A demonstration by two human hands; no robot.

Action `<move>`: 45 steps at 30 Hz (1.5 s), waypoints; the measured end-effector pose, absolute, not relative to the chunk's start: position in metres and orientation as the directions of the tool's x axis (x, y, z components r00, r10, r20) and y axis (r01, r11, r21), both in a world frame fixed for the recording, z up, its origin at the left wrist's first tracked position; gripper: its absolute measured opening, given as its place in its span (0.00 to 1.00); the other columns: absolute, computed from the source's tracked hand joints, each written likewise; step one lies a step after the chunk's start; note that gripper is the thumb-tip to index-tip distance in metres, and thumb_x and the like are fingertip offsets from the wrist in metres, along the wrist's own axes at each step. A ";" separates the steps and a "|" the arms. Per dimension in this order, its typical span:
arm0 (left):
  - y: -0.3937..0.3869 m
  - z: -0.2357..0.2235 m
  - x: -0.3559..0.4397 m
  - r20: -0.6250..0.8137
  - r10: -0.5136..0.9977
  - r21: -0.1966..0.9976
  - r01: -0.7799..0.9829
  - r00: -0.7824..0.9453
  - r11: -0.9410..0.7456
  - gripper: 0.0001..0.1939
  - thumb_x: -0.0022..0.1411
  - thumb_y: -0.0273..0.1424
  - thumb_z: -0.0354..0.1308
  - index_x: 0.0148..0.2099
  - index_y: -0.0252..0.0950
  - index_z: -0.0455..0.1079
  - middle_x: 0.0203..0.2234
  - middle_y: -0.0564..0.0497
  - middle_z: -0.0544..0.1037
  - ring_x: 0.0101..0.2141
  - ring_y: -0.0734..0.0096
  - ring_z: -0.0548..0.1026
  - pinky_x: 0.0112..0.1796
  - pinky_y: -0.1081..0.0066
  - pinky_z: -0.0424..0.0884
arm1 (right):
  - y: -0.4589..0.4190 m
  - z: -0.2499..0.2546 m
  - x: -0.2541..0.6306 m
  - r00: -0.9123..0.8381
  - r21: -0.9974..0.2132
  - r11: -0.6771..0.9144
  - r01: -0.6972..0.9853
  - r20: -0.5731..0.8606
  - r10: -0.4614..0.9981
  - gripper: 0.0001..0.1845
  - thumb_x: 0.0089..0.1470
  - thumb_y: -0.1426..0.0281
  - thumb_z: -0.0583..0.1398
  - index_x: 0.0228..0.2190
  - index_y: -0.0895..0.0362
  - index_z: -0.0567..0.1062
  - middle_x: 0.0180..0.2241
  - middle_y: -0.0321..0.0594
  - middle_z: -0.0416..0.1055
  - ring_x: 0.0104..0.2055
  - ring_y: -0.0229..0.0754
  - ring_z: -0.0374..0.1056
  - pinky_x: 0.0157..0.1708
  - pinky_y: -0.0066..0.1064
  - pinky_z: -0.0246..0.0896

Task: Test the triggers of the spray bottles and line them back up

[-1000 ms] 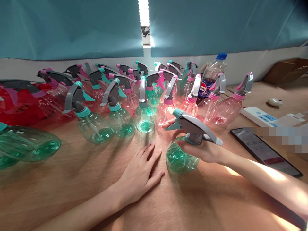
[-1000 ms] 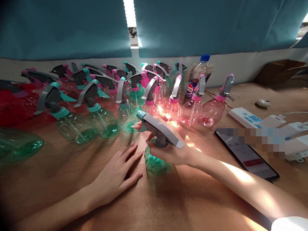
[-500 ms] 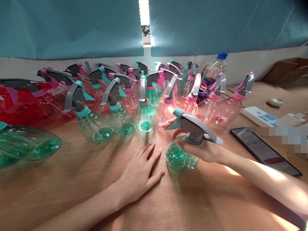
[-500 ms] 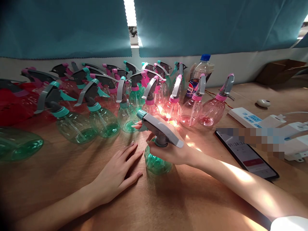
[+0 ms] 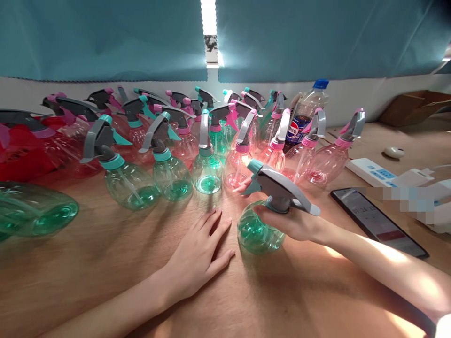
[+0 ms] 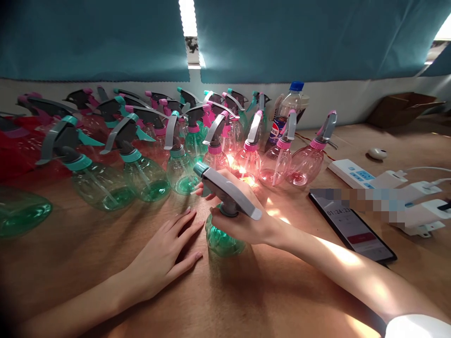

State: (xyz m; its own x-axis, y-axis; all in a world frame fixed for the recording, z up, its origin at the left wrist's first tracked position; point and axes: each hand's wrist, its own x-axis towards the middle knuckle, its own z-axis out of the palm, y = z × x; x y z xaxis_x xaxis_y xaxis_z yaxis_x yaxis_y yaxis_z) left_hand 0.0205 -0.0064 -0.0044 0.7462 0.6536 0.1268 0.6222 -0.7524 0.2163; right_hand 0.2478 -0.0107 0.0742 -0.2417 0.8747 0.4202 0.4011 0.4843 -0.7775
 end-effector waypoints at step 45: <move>-0.007 -0.003 0.021 0.117 0.644 0.185 0.620 0.756 -0.762 0.29 0.69 0.45 0.48 0.66 0.35 0.56 0.63 0.37 0.59 0.61 0.46 0.58 0.57 0.48 0.60 | -0.009 0.063 0.251 -0.325 -0.820 0.524 0.230 0.443 0.836 0.38 0.47 0.85 0.54 0.58 0.48 0.64 0.54 0.38 0.71 0.48 0.41 0.74 0.48 0.34 0.73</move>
